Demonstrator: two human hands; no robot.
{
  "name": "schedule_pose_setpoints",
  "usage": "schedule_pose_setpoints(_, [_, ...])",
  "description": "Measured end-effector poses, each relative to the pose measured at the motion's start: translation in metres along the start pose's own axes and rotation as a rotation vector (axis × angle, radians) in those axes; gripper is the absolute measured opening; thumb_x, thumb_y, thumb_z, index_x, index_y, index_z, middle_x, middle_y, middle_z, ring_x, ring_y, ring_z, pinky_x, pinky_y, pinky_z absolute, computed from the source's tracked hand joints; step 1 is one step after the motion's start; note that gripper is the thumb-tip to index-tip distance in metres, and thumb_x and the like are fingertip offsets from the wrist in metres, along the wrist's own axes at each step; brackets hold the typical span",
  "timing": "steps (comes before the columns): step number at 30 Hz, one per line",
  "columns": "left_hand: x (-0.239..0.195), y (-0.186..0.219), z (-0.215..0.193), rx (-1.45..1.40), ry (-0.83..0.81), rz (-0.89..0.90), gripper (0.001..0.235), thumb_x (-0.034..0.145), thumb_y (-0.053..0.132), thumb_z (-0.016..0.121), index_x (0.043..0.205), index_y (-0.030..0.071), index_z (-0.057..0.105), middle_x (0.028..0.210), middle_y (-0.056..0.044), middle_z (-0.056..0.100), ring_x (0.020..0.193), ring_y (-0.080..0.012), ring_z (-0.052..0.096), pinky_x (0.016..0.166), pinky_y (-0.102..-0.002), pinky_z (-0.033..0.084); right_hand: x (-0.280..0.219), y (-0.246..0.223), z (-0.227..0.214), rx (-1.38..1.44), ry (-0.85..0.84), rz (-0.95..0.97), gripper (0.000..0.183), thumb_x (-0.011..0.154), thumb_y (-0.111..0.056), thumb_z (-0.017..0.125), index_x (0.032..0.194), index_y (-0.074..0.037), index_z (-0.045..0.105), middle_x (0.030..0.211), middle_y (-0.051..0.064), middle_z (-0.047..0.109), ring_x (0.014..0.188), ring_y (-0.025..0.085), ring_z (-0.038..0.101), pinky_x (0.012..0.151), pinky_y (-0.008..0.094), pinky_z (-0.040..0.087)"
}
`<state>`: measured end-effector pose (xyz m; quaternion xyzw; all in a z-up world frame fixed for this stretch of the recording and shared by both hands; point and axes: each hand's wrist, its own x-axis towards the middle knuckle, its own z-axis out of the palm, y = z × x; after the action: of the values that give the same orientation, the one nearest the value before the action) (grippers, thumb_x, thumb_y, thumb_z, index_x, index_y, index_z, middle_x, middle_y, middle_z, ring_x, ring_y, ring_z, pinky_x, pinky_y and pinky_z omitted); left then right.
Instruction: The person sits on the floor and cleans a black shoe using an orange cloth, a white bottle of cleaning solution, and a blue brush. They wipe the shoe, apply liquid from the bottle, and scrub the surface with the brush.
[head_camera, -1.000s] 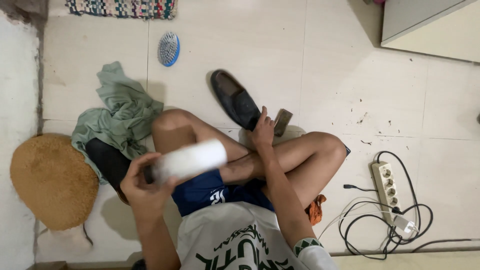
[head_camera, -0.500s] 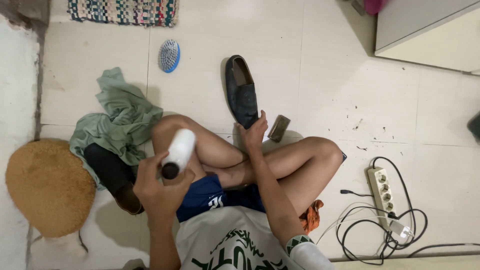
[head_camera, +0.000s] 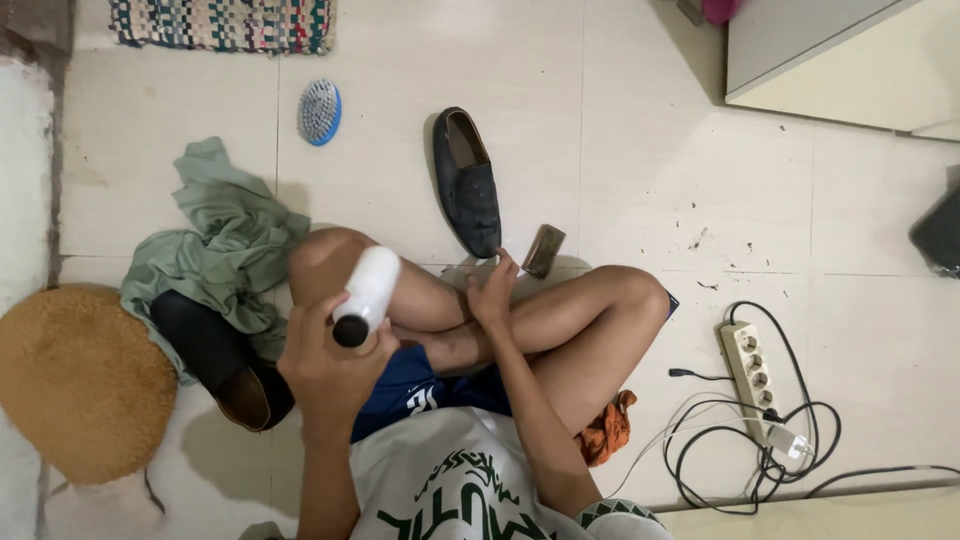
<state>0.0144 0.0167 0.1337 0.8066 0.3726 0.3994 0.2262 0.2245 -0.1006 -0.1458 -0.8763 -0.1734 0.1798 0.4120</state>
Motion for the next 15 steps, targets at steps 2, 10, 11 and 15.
schedule_pose_setpoints(2, [-0.014, -0.025, 0.005, -0.293, -0.04, -0.173, 0.054, 0.066, 0.017, 0.095, 0.112, 0.001, 0.071, 0.093, -0.013, 0.067, 0.083, -0.0224, 0.066, 0.079, -0.037, 0.056, -0.003, 0.004, 0.001, 0.028, -0.035, 0.011, 0.079, 0.077, -0.005, 0.081, 0.144, -0.008, 0.038, 0.139, 0.026, 0.039, 0.138, 0.05, 0.04, 0.121, 0.054, 0.031])
schedule_pose_setpoints(10, [-0.026, -0.045, 0.002, -0.663, -0.12, -0.322, 0.063, 0.06, 0.021, 0.098, 0.112, -0.001, 0.071, 0.092, -0.013, 0.071, 0.088, -0.0194, 0.066, 0.084, -0.035, 0.052, -0.001, 0.002, 0.0, 0.03, -0.147, 0.018, 0.064, 0.086, -0.006, 0.072, 0.141, -0.011, 0.04, 0.131, 0.022, 0.042, 0.127, 0.049, 0.05, 0.113, 0.053, 0.041])
schedule_pose_setpoints(11, [-0.024, -0.046, 0.003, -0.69, -0.132, -0.31, 0.063, 0.059, 0.021, 0.097, 0.113, -0.001, 0.072, 0.092, -0.013, 0.071, 0.088, -0.0193, 0.066, 0.085, -0.034, 0.051, 0.001, 0.005, 0.002, 0.058, -0.163, 0.031, 0.066, 0.086, -0.005, 0.073, 0.142, -0.009, 0.039, 0.131, 0.025, 0.042, 0.125, 0.051, 0.052, 0.111, 0.055, 0.044])
schedule_pose_setpoints(15, [0.002, 0.005, 0.005, -0.102, -0.03, -0.057, 0.053, 0.067, 0.007, 0.09, 0.115, -0.002, 0.07, 0.09, -0.016, 0.065, 0.078, -0.0296, 0.067, 0.076, -0.039, 0.057, 0.0, 0.005, 0.001, 0.018, -0.208, 0.109, 0.06, 0.092, -0.011, 0.071, 0.142, -0.018, 0.039, 0.134, 0.018, 0.043, 0.123, 0.04, 0.057, 0.106, 0.048, 0.051])
